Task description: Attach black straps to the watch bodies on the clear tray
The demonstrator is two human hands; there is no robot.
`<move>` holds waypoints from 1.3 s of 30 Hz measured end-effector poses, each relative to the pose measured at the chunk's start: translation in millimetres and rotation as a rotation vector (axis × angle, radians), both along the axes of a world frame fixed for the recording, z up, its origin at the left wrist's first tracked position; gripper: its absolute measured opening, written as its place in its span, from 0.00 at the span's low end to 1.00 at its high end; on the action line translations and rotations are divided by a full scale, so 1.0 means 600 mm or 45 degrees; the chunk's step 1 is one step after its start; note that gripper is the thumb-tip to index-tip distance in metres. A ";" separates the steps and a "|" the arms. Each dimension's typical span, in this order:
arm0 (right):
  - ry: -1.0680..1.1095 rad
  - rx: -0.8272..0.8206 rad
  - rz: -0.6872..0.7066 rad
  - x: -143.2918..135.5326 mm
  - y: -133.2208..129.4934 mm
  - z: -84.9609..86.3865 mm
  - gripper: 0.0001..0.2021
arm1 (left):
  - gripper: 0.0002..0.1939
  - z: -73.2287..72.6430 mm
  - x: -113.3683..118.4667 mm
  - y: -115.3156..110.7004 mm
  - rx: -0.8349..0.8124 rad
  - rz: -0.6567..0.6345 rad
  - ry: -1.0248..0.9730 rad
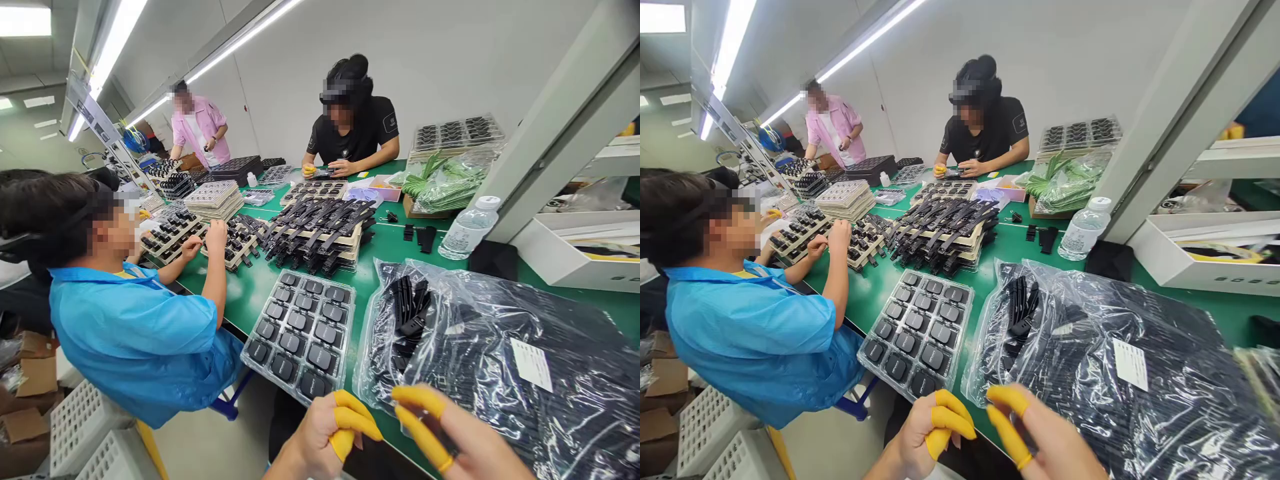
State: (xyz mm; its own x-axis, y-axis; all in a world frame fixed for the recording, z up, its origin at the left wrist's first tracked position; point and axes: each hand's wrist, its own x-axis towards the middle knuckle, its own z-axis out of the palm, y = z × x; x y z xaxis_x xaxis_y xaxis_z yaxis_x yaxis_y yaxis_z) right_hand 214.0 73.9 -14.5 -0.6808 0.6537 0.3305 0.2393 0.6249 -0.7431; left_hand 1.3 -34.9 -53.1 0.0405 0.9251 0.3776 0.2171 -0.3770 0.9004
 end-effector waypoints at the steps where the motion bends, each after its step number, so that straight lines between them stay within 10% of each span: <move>1: -0.028 0.067 -0.097 0.001 0.028 0.000 0.15 | 0.23 -0.006 0.001 0.000 0.027 0.033 -0.037; 10: -0.820 0.644 -0.607 -0.037 0.247 -0.084 0.24 | 0.30 -0.065 -0.007 0.000 0.006 -0.259 0.381; 14: -0.857 0.758 -0.652 -0.043 0.240 -0.115 0.21 | 0.27 -0.065 -0.014 -0.007 0.075 -0.199 0.338; 22: -0.878 0.871 -0.600 -0.034 0.209 -0.090 0.19 | 0.17 -0.023 -0.010 -0.004 0.081 0.118 -0.053; 31: -0.728 0.890 -0.179 0.030 0.198 -0.145 0.24 | 0.17 -0.025 -0.038 0.005 0.496 0.770 0.639; 39: -0.731 0.855 -0.259 0.035 0.227 -0.149 0.19 | 0.16 -0.032 -0.038 0.034 0.567 0.840 0.803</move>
State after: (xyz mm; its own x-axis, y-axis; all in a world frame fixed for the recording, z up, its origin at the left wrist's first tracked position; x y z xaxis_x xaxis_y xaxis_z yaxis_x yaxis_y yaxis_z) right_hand 234.9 210.1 -103.7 -0.7510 0.5714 0.3308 0.6136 0.7890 0.0301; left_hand -21.7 -14.3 -72.2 -0.1165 0.6153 0.7796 0.8904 -0.2831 0.3565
